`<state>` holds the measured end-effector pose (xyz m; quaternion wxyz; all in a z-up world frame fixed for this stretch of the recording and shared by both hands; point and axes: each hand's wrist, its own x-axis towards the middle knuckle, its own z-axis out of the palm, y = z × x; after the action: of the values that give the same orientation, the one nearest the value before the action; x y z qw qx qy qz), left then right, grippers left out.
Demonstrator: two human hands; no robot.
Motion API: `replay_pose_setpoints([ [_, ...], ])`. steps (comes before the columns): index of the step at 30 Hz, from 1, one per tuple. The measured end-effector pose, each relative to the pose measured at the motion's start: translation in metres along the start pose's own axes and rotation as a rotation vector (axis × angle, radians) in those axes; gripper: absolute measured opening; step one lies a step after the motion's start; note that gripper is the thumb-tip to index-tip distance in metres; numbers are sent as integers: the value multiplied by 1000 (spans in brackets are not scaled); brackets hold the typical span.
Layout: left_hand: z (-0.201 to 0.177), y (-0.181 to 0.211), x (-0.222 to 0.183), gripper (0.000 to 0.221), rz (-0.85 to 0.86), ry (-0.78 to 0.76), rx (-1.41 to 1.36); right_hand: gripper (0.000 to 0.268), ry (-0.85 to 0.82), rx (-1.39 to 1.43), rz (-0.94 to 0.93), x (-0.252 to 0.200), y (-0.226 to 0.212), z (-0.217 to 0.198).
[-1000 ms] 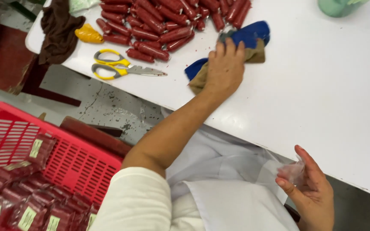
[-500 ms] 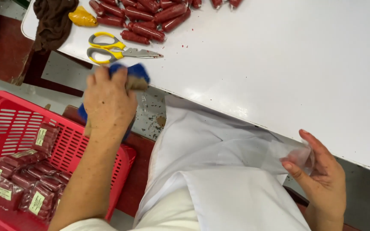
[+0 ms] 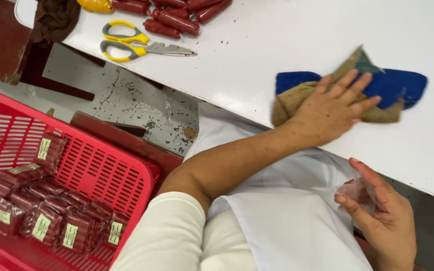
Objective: The person places small sausages into clear plastic bags, folds the bags closed, and applies labels to the packages. The person repeats this process multiple times, stacking the finished packages on the table.
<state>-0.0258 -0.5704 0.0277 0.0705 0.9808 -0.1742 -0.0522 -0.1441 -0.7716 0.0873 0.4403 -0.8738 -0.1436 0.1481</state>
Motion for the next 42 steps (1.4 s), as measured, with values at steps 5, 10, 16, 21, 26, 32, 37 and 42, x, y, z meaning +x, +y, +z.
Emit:
replay_pose_setpoints([
  [5, 54, -94, -94, 61, -188, 478, 25, 69, 26, 79, -81, 0, 12, -4],
  [10, -55, -152, -247, 41, -799, 15, 92, 64, -15, 203, 25, 7, 17, 2],
  [16, -122, -143, -236, 42, -786, 506, 283, 64, -58, 153, -126, 26, 5, 6],
  [21, -92, -110, -82, 56, -415, 572, -34, 65, -33, 94, 54, 23, -14, 5],
  [26, -33, -86, 45, 57, -268, -64, -21, 68, -58, 156, 70, 17, 8, 7],
  [32, -23, -99, 20, 55, -153, 156, 98, 69, 152, 313, 252, 37, -40, 14],
  [37, -49, -132, -63, 59, -247, -47, 53, 83, 233, 652, -48, 62, -10, 16],
  [42, -37, -175, -113, 61, -305, -41, 73, 81, 56, 917, -6, 91, -10, 9],
])
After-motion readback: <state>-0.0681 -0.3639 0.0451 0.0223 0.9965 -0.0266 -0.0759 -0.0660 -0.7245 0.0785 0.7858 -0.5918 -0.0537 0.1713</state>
